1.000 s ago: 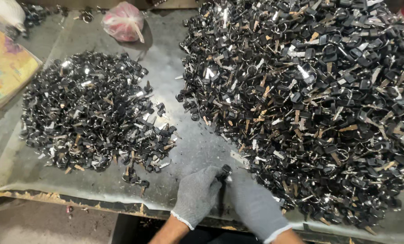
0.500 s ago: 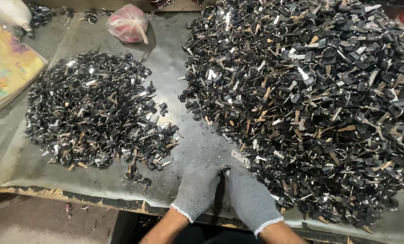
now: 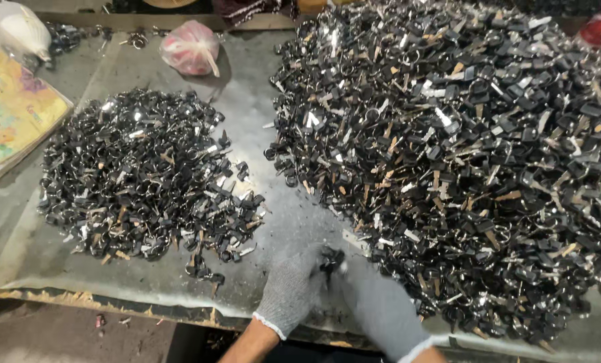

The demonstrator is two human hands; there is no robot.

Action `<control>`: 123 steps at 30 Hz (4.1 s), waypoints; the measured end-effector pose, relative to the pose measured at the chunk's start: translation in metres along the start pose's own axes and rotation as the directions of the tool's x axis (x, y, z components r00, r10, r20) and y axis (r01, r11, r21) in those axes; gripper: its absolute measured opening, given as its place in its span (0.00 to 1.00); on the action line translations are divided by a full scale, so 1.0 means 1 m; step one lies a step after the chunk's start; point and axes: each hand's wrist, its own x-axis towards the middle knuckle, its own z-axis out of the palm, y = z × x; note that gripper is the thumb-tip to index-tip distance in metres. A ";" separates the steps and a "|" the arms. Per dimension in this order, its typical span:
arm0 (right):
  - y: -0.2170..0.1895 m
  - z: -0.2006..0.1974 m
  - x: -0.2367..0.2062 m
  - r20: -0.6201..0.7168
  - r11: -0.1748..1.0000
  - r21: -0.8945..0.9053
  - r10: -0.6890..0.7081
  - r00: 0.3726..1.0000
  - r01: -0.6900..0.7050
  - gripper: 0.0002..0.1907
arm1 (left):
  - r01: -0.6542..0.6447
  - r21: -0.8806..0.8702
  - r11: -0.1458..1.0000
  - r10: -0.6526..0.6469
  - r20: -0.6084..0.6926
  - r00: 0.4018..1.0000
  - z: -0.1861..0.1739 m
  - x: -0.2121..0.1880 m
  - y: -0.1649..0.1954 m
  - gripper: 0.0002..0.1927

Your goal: The person, wearing gray work gloves, repeatedly scoops small black metal parts from a large pile on a metal worktable and moves them onto a separate smaller pile, gradually building up the sorted heap while pushing stray pieces into place.

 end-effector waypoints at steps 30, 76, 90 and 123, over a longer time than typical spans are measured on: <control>-0.021 -0.022 -0.007 0.049 0.987 0.148 0.052 0.997 -0.059 0.16 | -0.138 0.245 0.960 0.167 -0.102 0.981 0.024 -0.019 -0.015 0.04; -0.018 0.005 -0.002 -0.007 0.988 -0.153 -0.016 1.000 0.015 0.20 | -0.219 0.444 0.869 0.090 0.294 0.951 0.014 0.009 -0.007 0.08; -0.015 -0.009 -0.009 -0.141 0.973 -0.226 -0.079 0.987 0.046 0.20 | -0.157 0.338 0.928 0.069 0.257 0.964 0.010 0.014 -0.001 0.05; -0.010 -0.019 0.000 0.165 0.996 0.034 0.074 0.983 -0.080 0.19 | -0.088 0.227 0.970 0.085 0.020 0.996 0.023 -0.006 -0.010 0.17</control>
